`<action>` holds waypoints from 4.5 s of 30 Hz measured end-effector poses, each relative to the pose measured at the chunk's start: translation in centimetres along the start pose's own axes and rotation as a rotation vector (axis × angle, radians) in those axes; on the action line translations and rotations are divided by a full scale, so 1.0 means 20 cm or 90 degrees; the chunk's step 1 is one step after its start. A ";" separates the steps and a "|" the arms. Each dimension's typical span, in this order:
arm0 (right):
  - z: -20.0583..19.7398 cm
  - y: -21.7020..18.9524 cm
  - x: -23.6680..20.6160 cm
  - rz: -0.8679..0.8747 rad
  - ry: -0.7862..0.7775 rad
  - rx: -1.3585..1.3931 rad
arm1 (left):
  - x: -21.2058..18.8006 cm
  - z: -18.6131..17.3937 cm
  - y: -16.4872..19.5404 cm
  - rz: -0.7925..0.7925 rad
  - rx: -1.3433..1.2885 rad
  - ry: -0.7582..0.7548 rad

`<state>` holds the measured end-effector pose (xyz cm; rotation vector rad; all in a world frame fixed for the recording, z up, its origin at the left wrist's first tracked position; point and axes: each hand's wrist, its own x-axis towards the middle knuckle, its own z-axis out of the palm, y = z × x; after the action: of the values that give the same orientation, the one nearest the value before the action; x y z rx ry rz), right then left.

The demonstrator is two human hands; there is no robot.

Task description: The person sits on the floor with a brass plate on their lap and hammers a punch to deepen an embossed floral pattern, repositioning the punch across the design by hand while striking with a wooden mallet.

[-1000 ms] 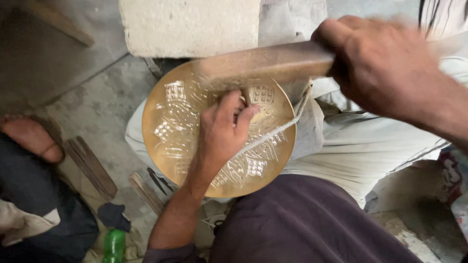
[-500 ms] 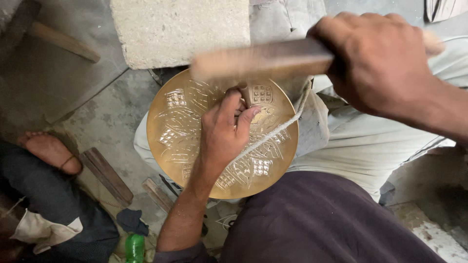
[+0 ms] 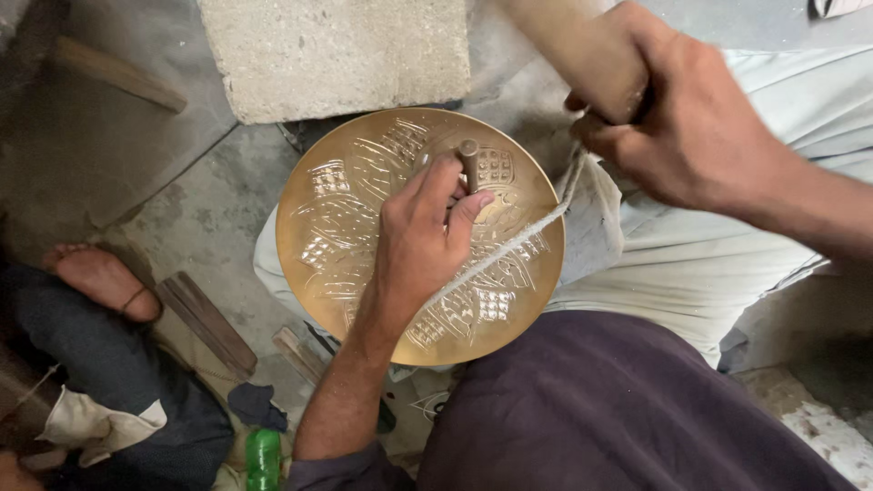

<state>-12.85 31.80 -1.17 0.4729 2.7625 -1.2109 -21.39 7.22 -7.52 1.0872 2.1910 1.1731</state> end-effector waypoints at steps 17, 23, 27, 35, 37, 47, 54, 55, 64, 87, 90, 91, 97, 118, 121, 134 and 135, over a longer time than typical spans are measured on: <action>0.07 0.01 -0.02 -0.094 0.071 -0.079 | 0.02 -0.04 0.01 0.008 0.008 -0.047; 0.09 0.08 -0.05 -0.148 0.061 -0.056 | 0.02 -0.05 0.00 0.034 -0.002 -0.066; 0.13 0.10 -0.09 -0.120 0.092 0.007 | 0.01 -0.06 -0.01 0.016 -0.006 -0.077; 0.17 0.08 -0.15 -0.002 0.110 -0.033 | 0.05 -0.08 0.01 0.009 0.011 -0.104; 0.18 0.06 -0.17 -0.007 0.077 -0.248 | 0.06 -0.09 0.02 -0.001 0.000 -0.107; 0.12 -0.01 -0.37 0.054 0.142 -0.158 | 0.03 -0.07 0.02 0.014 -0.070 -0.022; 0.09 0.08 -0.47 0.191 0.139 0.143 | 0.04 0.08 0.00 -0.003 -0.142 0.012; 0.08 0.09 -0.48 0.205 0.137 0.172 | 0.04 0.10 -0.01 -0.002 -0.163 -0.014; -0.02 0.13 -0.34 0.034 0.190 0.070 | 0.00 0.10 -0.03 0.031 -0.165 0.058; -0.20 0.00 -0.02 -0.093 -0.007 -0.275 | 0.02 0.07 -0.03 0.011 -0.140 0.023; -0.17 -0.02 0.01 -0.115 -0.012 -0.275 | 0.03 0.08 -0.03 0.003 -0.132 0.008; -0.18 -0.03 0.01 -0.107 -0.018 -0.276 | 0.03 0.08 -0.04 0.002 -0.125 0.001; -0.21 0.01 -0.05 0.032 -0.005 -0.068 | 0.03 0.10 -0.05 -0.007 -0.124 -0.040; -0.18 0.32 -0.16 -0.114 0.027 -0.091 | 0.05 0.10 -0.06 0.082 -0.108 -0.004; -0.18 0.33 -0.16 -0.145 0.070 -0.137 | 0.06 0.11 -0.07 0.063 -0.113 -0.057; -0.15 0.08 -0.12 -0.091 0.108 -0.194 | 0.07 0.11 -0.08 0.066 -0.074 -0.075; -0.15 0.07 -0.12 0.014 0.125 0.032 | 0.07 0.11 -0.08 0.064 -0.078 -0.072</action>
<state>-10.00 34.26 0.44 0.6582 2.8831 -1.2968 -21.34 8.93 -10.08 1.1928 1.9718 1.2398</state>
